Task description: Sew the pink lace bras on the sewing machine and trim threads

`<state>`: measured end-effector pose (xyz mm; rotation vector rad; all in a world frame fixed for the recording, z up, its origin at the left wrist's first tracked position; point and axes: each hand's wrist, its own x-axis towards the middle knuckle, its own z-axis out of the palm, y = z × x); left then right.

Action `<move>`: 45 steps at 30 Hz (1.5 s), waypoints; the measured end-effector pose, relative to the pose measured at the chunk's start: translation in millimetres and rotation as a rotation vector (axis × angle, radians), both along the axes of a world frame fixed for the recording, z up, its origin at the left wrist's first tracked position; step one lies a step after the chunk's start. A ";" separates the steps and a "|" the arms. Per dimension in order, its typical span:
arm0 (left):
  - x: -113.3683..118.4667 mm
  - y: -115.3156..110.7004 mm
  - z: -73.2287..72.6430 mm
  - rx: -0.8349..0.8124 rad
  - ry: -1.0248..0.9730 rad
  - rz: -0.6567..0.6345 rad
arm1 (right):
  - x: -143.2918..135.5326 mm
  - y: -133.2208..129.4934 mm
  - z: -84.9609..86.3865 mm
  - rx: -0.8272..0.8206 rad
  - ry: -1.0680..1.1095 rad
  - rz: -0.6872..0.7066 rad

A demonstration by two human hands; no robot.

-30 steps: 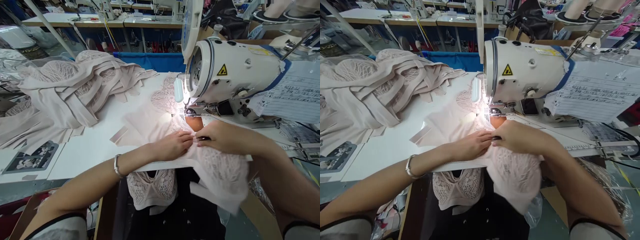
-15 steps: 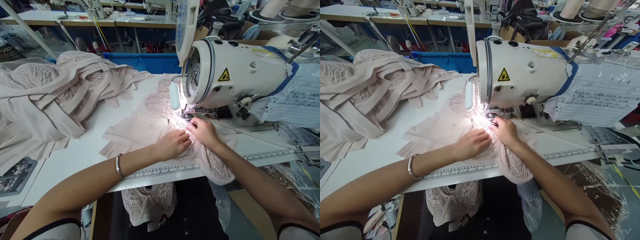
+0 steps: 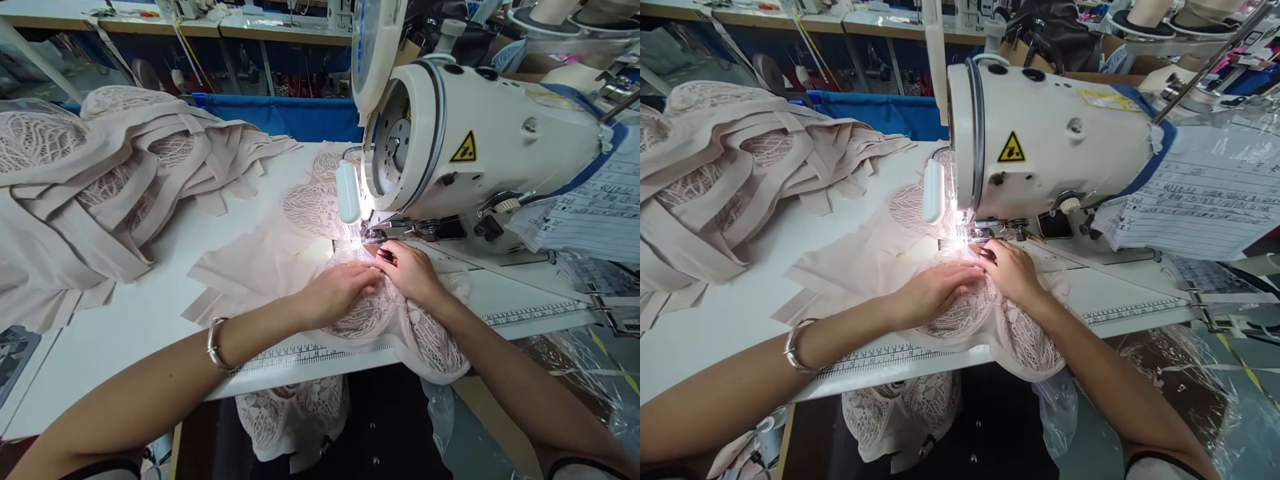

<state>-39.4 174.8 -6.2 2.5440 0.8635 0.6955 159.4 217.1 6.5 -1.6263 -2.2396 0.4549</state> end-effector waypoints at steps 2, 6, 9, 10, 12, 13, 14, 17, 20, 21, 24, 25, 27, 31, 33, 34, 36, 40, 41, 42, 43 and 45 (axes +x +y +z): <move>1.9 0.8 -1.9 0.002 0.008 0.137 | 1.0 -0.8 -2.9 0.063 -0.032 0.023; 5.3 -0.7 -7.9 0.153 0.208 0.236 | -0.2 -2.4 -4.3 0.109 -0.088 -0.004; 5.8 -3.7 -7.3 0.192 0.305 0.247 | -2.6 -4.6 -1.3 0.071 -0.089 -0.033; 6.1 -4.4 -5.6 0.188 0.314 0.249 | -3.1 -5.3 -0.4 0.050 -0.082 -0.031; 7.3 -5.1 -1.0 0.171 0.307 0.256 | -3.2 -5.9 0.3 0.027 -0.076 -0.022; 8.1 -5.1 1.5 0.164 0.301 0.261 | -3.0 -5.6 0.0 0.031 -0.079 -0.020; 8.9 -4.9 3.8 0.163 0.302 0.263 | -2.7 -5.0 -0.6 0.045 -0.087 -0.018; 10.2 -4.3 7.6 0.219 0.354 0.237 | -2.6 -1.0 -2.4 0.088 -0.129 -0.033; 8.9 -4.4 5.6 0.293 0.398 0.208 | -4.9 2.5 -1.5 0.100 -0.172 -0.069; 7.9 -4.5 4.2 0.303 0.396 0.214 | -5.8 2.7 -0.7 0.101 -0.172 -0.077; 5.1 -4.7 0.1 0.298 0.390 0.255 | -6.8 -0.4 1.4 0.099 -0.136 -0.068; 4.5 -4.7 -0.7 0.293 0.396 0.261 | -6.3 -2.2 1.3 0.110 -0.116 -0.054; 4.1 -4.5 -0.7 0.292 0.410 0.252 | -4.2 -5.7 -0.5 0.160 -0.068 -0.009; 6.1 -3.2 2.7 0.316 0.412 0.216 | -0.5 -8.3 -8.2 0.252 -0.042 0.071; 7.0 -2.0 4.6 0.290 0.413 0.200 | -1.0 -7.7 -11.4 0.270 -0.089 0.086; 7.2 -1.2 5.2 0.267 0.414 0.193 | -1.8 -7.4 -12.4 0.282 -0.111 0.095; 7.0 0.4 5.7 0.230 0.415 0.188 | -3.7 -7.1 -13.0 0.320 -0.139 0.120; 5.3 3.5 4.3 0.210 0.421 0.208 | -5.0 -9.4 -11.1 0.379 -0.169 0.201; 4.9 4.2 4.0 0.206 0.425 0.210 | -4.6 -10.2 -10.7 0.382 -0.175 0.221; 4.6 4.8 3.8 0.203 0.430 0.211 | -4.1 -10.9 -10.6 0.384 -0.180 0.237; 4.3 5.3 3.8 0.199 0.436 0.210 | -3.4 -11.5 -10.9 0.389 -0.184 0.248; 4.1 6.0 4.1 0.194 0.447 0.210 | -2.2 -12.0 -12.0 0.400 -0.192 0.263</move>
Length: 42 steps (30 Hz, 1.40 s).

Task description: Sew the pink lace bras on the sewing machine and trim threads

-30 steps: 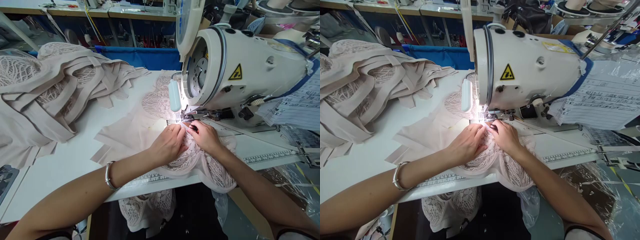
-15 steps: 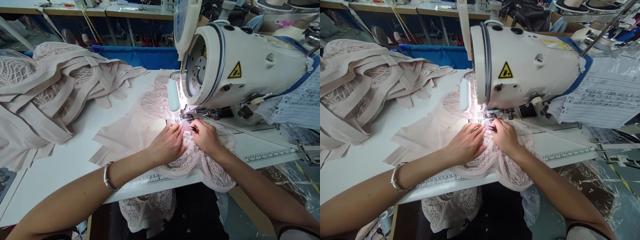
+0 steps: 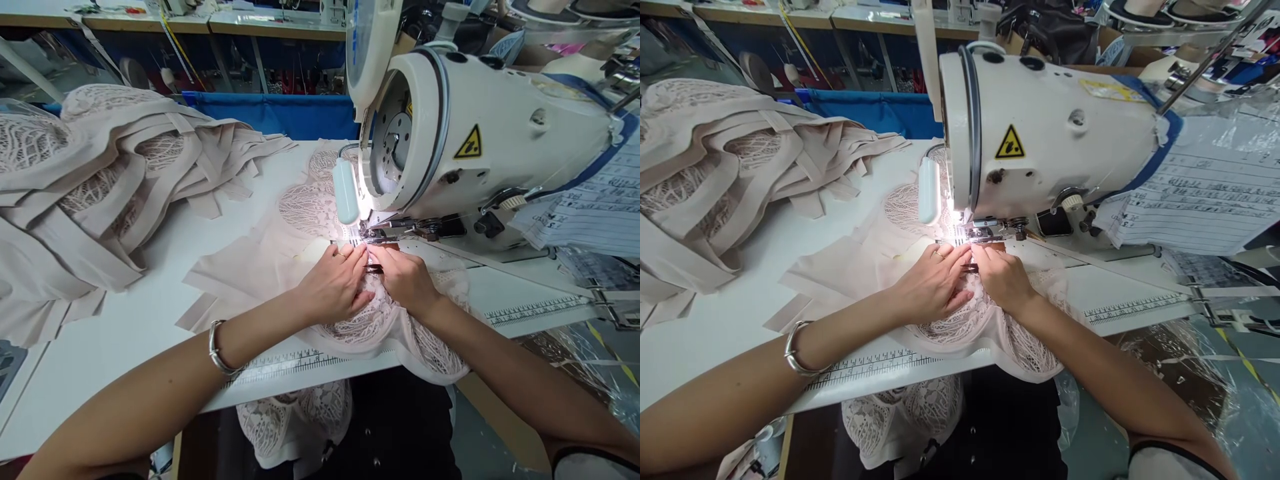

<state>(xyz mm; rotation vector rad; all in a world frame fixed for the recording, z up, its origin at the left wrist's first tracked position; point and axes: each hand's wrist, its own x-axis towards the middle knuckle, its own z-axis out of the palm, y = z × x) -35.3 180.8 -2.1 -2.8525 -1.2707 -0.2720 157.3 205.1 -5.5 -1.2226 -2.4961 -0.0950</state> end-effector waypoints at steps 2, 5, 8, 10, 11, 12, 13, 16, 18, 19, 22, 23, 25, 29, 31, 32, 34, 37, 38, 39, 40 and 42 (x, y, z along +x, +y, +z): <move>-0.1 0.2 0.3 -0.001 0.004 0.002 | 0.8 0.2 -1.3 -0.006 -0.013 0.000; -0.5 -0.1 -0.5 0.006 -0.001 0.004 | 0.9 1.4 -1.7 -0.037 -0.043 -0.016; -1.7 -0.8 -2.1 0.017 -0.021 0.013 | 0.2 2.5 0.4 -0.067 -0.073 -0.034; -2.9 -1.1 -2.4 0.026 -0.030 0.029 | -0.5 2.8 2.3 -0.088 -0.075 -0.039; -3.4 -1.2 -2.3 0.028 -0.032 0.038 | -0.9 2.8 3.1 -0.098 -0.071 -0.041; -3.9 -1.1 -1.9 0.028 -0.030 0.045 | -1.3 2.8 3.8 -0.107 -0.068 -0.044; -4.2 -1.0 -1.4 0.025 -0.027 0.050 | -1.8 2.7 4.3 -0.116 -0.067 -0.048; -4.5 -0.5 0.0 0.017 -0.020 0.048 | -2.7 2.6 4.8 -0.134 -0.068 -0.053; -4.2 -0.1 0.2 0.016 -0.013 0.045 | -2.6 2.6 4.5 -0.136 -0.071 -0.053; -4.1 0.1 0.1 0.016 -0.010 0.046 | -2.4 2.7 4.2 -0.133 -0.074 -0.053; -3.9 0.5 0.3 0.014 0.001 0.049 | -1.4 3.3 2.9 -0.114 -0.069 -0.039; -4.0 0.5 0.8 0.013 0.003 0.050 | -1.1 3.6 2.2 -0.107 -0.064 -0.029; -4.2 0.6 2.3 0.005 0.005 0.057 | -0.4 4.1 0.7 -0.090 -0.054 -0.015; -4.6 0.6 5.6 -0.020 0.019 0.068 | -0.2 5.2 -0.9 -0.068 -0.038 -0.013; -4.6 1.0 5.7 -0.020 0.026 0.066 | -0.7 5.6 0.0 -0.087 -0.026 -0.012; -4.7 1.3 5.2 -0.014 0.029 0.066 | -1.0 5.8 0.9 -0.101 -0.025 -0.022; -4.8 1.8 3.6 0.015 0.030 0.059 | -1.3 5.9 3.3 -0.125 -0.035 -0.065; -4.8 1.9 1.7 0.077 0.039 0.002 | 0.4 5.2 6.3 -0.123 -0.017 -0.105; -4.6 1.7 1.6 0.093 0.042 -0.021 | 1.6 4.7 6.8 -0.116 0.003 -0.094; -4.4 1.6 2.0 0.100 0.044 -0.040 | 3.0 4.1 6.9 -0.111 0.023 -0.072; -4.1 1.5 2.6 0.099 0.044 -0.050 | 4.4 3.6 6.8 -0.109 0.039 -0.047; -3.4 1.4 4.1 0.076 0.037 -0.053 | 6.6 3.1 5.6 -0.112 0.045 -0.014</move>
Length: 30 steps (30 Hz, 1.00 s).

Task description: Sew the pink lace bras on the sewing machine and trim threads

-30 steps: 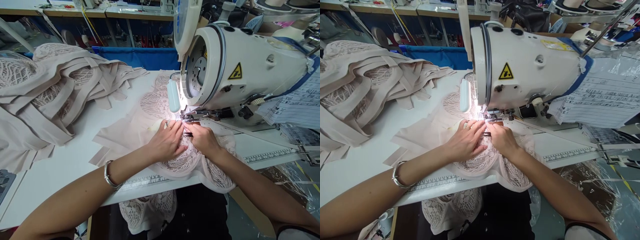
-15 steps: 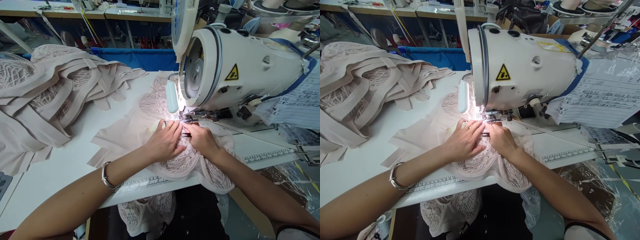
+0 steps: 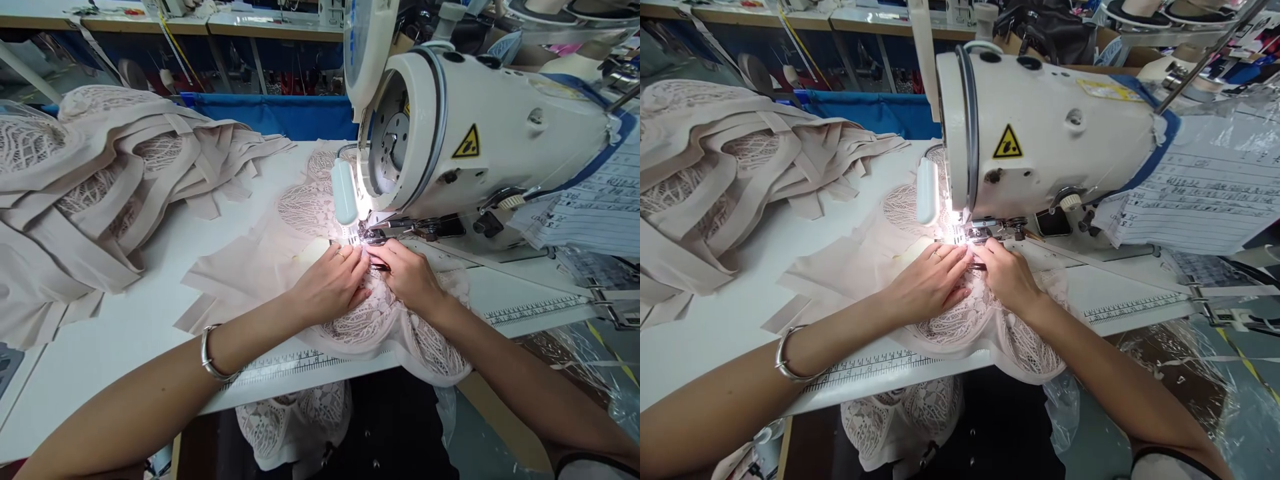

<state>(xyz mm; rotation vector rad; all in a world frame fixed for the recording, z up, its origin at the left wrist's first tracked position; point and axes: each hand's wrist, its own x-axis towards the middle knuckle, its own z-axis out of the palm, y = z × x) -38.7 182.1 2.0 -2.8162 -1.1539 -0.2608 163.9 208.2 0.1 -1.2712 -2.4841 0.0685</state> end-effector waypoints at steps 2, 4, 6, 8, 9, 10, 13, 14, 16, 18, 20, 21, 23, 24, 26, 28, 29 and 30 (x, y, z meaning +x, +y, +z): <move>0.3 0.1 0.9 -0.025 -0.011 0.006 | 0.9 0.2 -1.8 0.001 -0.019 0.005; 0.1 0.3 0.7 -0.038 -0.025 0.015 | 0.7 1.0 -3.5 0.007 -0.044 -0.005; -0.5 0.5 -0.3 -0.042 -0.038 0.023 | 0.2 1.8 -4.4 0.002 -0.056 -0.006; -1.0 0.6 -1.2 -0.041 -0.044 0.029 | -0.2 2.2 -4.4 -0.009 -0.060 0.002; -1.2 0.7 -1.3 -0.039 -0.045 0.032 | -0.2 2.3 -4.1 -0.012 -0.062 0.007; -1.3 0.6 -1.3 -0.039 -0.046 0.035 | -0.2 2.2 -3.8 -0.014 -0.064 0.011; -1.7 0.6 -0.4 -0.041 -0.051 0.038 | -0.4 1.8 -3.2 -0.006 -0.065 0.016; -2.1 0.7 -0.2 -0.041 -0.051 0.039 | -0.7 1.7 -3.2 -0.001 -0.065 0.015; -3.1 1.2 -0.2 -0.038 -0.044 0.038 | -1.6 1.7 -3.5 0.016 -0.066 0.012; -4.3 2.0 -0.9 -0.025 -0.037 0.033 | -3.0 2.0 -3.4 0.027 -0.074 0.005; -4.5 2.4 -1.6 0.015 -0.032 0.027 | -4.2 2.5 -2.6 0.027 -0.080 -0.008; -3.9 2.0 -1.7 0.046 -0.026 0.020 | -4.5 2.9 -1.8 0.020 -0.079 -0.015; -1.3 -0.2 -0.9 0.096 0.001 -0.016 | -4.1 4.1 0.1 -0.012 -0.055 -0.033; 0.5 -2.2 0.0 0.101 0.021 -0.046 | -3.3 4.7 1.0 -0.036 -0.033 -0.038; 4.1 -7.0 2.2 0.070 0.054 -0.109 | -0.6 6.2 2.3 -0.089 0.019 -0.027; 6.1 -11.2 4.2 0.018 0.060 -0.131 | 2.4 7.6 2.8 -0.125 0.060 0.009; 5.9 -12.3 5.0 -0.006 0.052 -0.126 | 3.6 8.2 2.7 -0.130 0.069 0.028; 5.0 -12.5 5.6 -0.031 0.041 -0.115 | 4.5 8.8 2.7 -0.127 0.068 0.040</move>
